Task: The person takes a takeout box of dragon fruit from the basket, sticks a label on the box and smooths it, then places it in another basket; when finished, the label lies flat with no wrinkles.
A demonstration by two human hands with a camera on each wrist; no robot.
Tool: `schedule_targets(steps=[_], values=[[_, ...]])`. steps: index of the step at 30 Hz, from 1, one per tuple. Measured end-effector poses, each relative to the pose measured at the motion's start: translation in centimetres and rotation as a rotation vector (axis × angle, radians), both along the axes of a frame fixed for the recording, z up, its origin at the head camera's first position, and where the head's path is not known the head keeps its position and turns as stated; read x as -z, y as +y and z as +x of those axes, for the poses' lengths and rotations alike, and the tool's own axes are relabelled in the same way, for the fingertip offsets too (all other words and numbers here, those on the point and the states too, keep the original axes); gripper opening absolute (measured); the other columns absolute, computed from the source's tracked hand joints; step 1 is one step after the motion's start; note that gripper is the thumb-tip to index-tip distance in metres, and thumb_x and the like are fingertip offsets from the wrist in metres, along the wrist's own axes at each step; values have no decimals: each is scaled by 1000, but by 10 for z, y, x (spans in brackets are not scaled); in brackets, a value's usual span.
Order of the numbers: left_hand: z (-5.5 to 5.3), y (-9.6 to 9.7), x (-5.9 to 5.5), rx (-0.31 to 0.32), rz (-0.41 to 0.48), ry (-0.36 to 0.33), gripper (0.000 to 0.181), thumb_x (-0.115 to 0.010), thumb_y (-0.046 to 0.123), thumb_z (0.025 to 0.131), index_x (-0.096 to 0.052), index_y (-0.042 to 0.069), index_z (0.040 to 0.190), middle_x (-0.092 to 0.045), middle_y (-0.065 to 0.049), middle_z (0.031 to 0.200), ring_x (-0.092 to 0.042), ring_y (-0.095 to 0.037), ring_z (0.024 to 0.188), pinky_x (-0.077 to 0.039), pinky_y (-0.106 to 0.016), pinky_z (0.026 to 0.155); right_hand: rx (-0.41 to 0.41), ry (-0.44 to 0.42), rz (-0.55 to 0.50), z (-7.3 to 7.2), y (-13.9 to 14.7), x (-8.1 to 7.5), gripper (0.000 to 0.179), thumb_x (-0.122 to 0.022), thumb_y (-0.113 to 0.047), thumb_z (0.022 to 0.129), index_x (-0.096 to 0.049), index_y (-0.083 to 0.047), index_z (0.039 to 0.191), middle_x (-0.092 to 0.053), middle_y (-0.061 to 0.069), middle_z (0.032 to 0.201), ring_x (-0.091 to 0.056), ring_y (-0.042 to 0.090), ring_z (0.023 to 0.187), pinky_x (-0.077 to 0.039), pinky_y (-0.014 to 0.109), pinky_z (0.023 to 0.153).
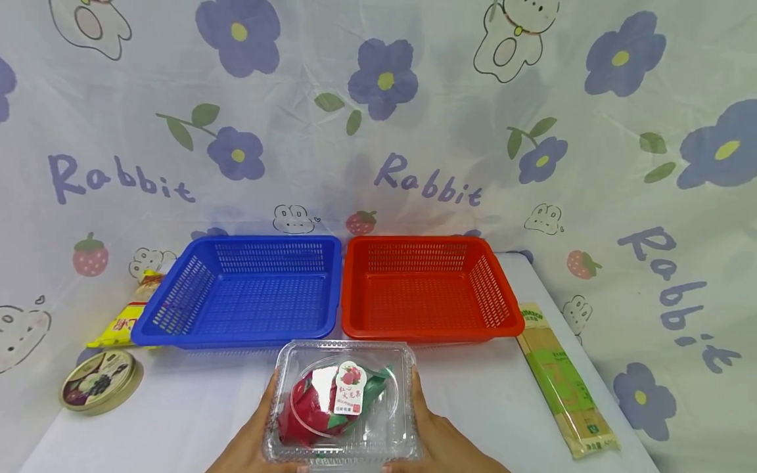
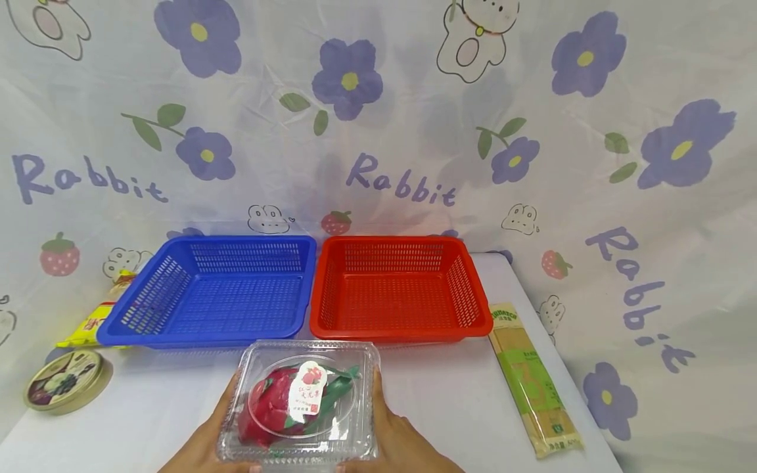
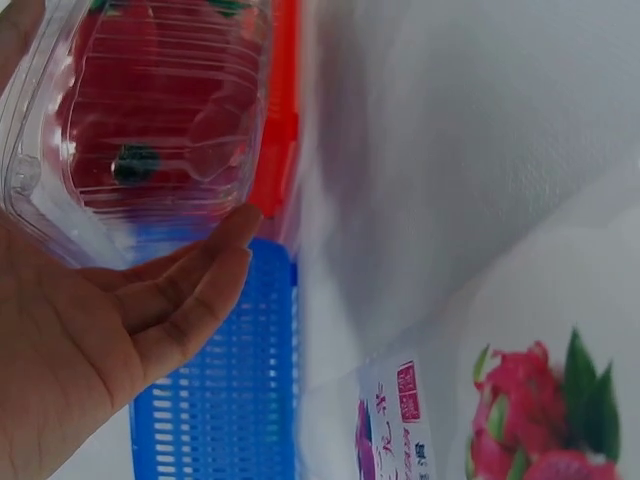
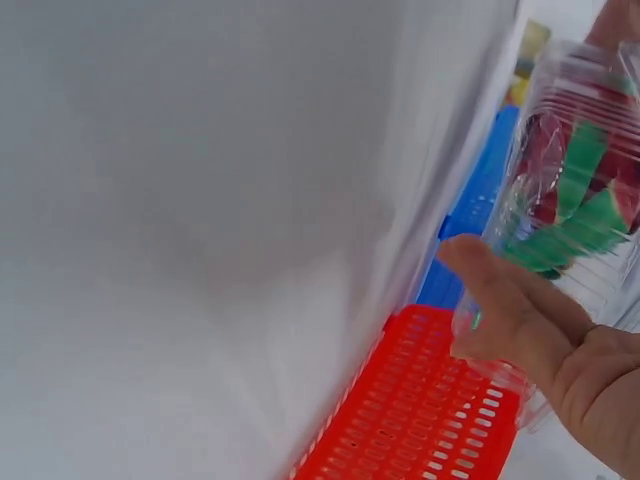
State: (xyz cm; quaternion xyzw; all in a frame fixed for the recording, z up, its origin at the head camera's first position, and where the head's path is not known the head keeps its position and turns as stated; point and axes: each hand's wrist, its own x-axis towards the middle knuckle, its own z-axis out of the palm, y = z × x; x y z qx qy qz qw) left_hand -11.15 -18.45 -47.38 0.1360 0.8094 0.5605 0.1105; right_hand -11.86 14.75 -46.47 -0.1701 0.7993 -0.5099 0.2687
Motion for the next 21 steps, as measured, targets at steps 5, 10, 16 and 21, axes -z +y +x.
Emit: schedule_targets(steps=[5, 10, 16, 21], values=[[0, 1, -2, 30, 61, -50, 134, -87, 11, 70, 12, 32, 158, -22, -29, 158, -52, 1, 122, -51, -22, 89, 32, -33, -7, 0, 1, -3, 136, -81, -45, 77, 37, -47, 143, -55, 4, 137, -66, 8, 104, -52, 54, 92], [0, 2, -4, 34, 72, -41, 134, -87, 11, 70, 12, 33, 158, -27, -28, 156, -57, -9, 124, -53, -25, 88, 73, -129, -122, 1, 0, -4, 135, -84, -39, 76, 33, -58, 140, -40, 9, 150, -65, 14, 112, -52, 51, 93], [2, 4, -8, 34, 87, -31, 134, -87, 11, 70, 11, 33, 158, -29, -29, 154, -59, -17, 125, -56, -30, 88, 102, -190, -228, 3, -2, -5, 133, -84, -33, 77, 30, -62, 140, -29, 15, 155, -64, 20, 116, -54, 45, 91], [3, 7, -12, 27, 93, -46, 133, -87, 12, 71, 11, 35, 158, -30, -30, 153, -60, -21, 124, -56, -32, 88, 135, -224, -268, 4, -3, -6, 132, -84, -29, 77, 26, -64, 140, -31, 15, 153, -63, 25, 117, -56, 46, 88]])
